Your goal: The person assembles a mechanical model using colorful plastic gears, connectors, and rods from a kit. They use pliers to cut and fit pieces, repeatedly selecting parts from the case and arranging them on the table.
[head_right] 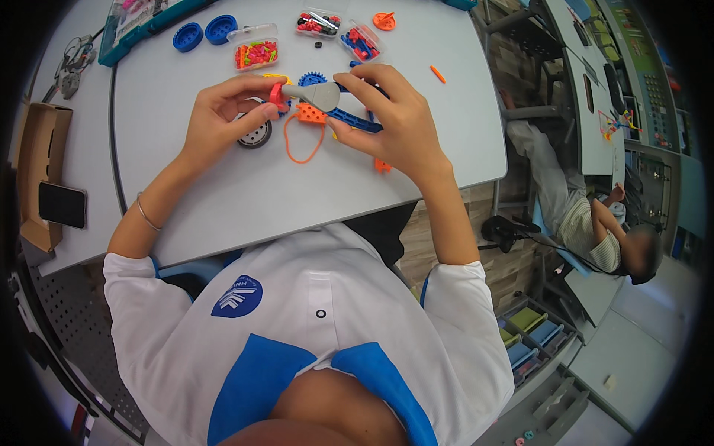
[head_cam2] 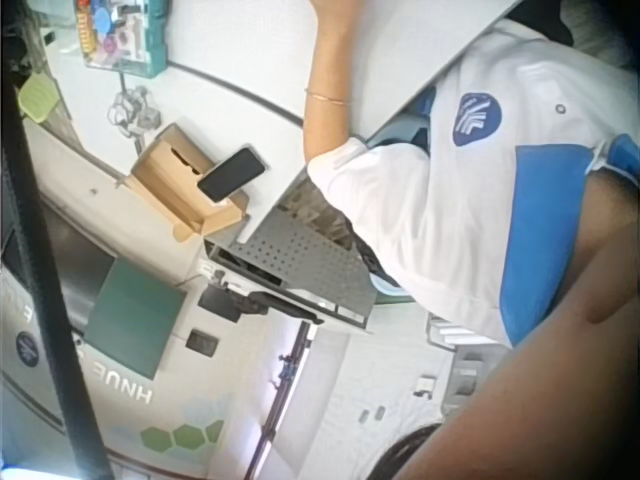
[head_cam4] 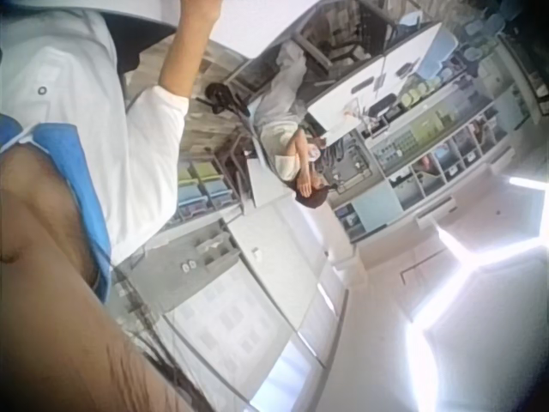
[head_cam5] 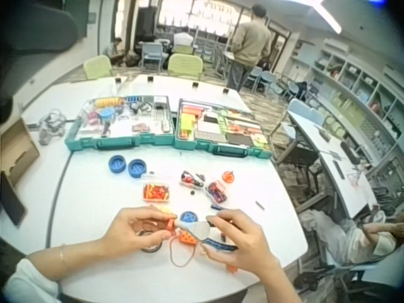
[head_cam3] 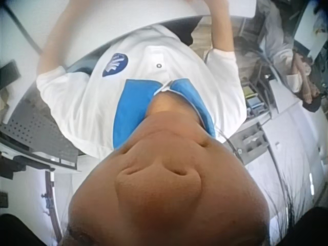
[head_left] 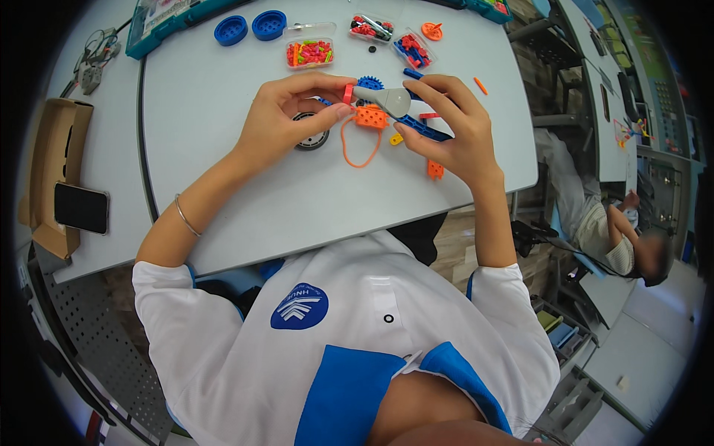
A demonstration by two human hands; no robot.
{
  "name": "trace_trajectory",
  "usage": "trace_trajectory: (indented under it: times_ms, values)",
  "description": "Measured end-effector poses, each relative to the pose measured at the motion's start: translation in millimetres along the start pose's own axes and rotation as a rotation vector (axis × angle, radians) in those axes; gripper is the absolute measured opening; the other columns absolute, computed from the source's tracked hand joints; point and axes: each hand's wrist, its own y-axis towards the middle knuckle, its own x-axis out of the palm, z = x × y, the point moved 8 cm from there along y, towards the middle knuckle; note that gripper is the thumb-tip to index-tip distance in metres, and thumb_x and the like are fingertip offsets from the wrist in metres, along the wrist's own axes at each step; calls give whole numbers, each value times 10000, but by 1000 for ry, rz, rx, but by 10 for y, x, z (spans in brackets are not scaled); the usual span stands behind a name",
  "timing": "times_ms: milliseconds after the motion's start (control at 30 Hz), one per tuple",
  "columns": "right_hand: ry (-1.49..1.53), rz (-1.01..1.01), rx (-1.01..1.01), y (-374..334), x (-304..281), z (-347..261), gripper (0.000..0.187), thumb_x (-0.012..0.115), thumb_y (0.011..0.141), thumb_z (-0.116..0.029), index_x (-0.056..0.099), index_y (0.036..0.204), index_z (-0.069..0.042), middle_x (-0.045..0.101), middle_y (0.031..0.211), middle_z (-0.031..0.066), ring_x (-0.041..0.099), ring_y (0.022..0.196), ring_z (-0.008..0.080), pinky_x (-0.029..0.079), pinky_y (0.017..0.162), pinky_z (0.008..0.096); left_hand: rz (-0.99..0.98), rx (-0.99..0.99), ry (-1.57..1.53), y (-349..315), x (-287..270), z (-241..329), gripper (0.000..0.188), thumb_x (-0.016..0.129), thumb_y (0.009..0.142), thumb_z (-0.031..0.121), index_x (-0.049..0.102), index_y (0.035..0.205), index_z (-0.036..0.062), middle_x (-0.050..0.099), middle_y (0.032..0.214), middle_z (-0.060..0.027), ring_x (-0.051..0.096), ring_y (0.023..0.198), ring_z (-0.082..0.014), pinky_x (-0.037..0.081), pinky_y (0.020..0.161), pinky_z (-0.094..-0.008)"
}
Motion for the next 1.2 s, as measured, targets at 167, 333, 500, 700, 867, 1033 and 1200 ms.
trace_trajectory:
  times_ms: [167,333,500,700,867,1033,1200]
  values:
    - [-37,-112,25,-18,113,-89,396,818,792,-183,689,1131,-24,707,1004,95,667,839,217,549,705,316,-11,-57,41,31,-75,21,355,686,921,95,644,1240,-54,673,1139,-141,679,998,-195,582,842,-311]
    - [627,-160,366,-84,260,163,368,785,849,-166,702,1153,22,730,931,82,647,697,147,523,623,275,-106,-127,-25,56,-135,145,338,658,942,150,660,1222,-39,693,1056,-128,687,928,-183,598,780,-299]
    - [985,-370,657,-134,371,512,347,754,871,-183,713,1137,35,723,911,75,636,703,108,495,611,210,-19,-66,-37,108,-661,187,369,661,959,251,680,1189,-37,703,996,-106,687,911,-150,610,785,-305]
    - [205,10,174,255,250,383,427,819,808,-263,713,1116,14,704,842,73,588,614,129,509,632,235,314,34,215,131,-1182,207,379,664,952,253,671,1230,-5,706,1139,-137,706,979,-168,607,811,-299]
    - [-204,-93,19,471,438,244,420,781,803,-335,705,1109,-59,701,965,82,650,823,249,524,764,358,316,53,278,125,-986,335,367,680,944,243,678,1221,3,712,1126,-126,708,988,-176,603,815,-316]
    - [-251,-101,26,431,363,265,433,776,800,-353,702,1114,-64,687,994,81,636,878,266,508,768,381,228,57,603,132,-782,317,333,711,920,237,704,1197,52,723,1102,-95,702,952,-153,580,767,-272]
    - [-223,-93,3,399,375,279,444,775,799,-350,696,1126,-59,681,1001,75,629,899,265,499,781,381,180,-24,729,129,-717,91,308,714,913,221,710,1176,62,732,1102,-68,689,981,-149,554,792,-277]
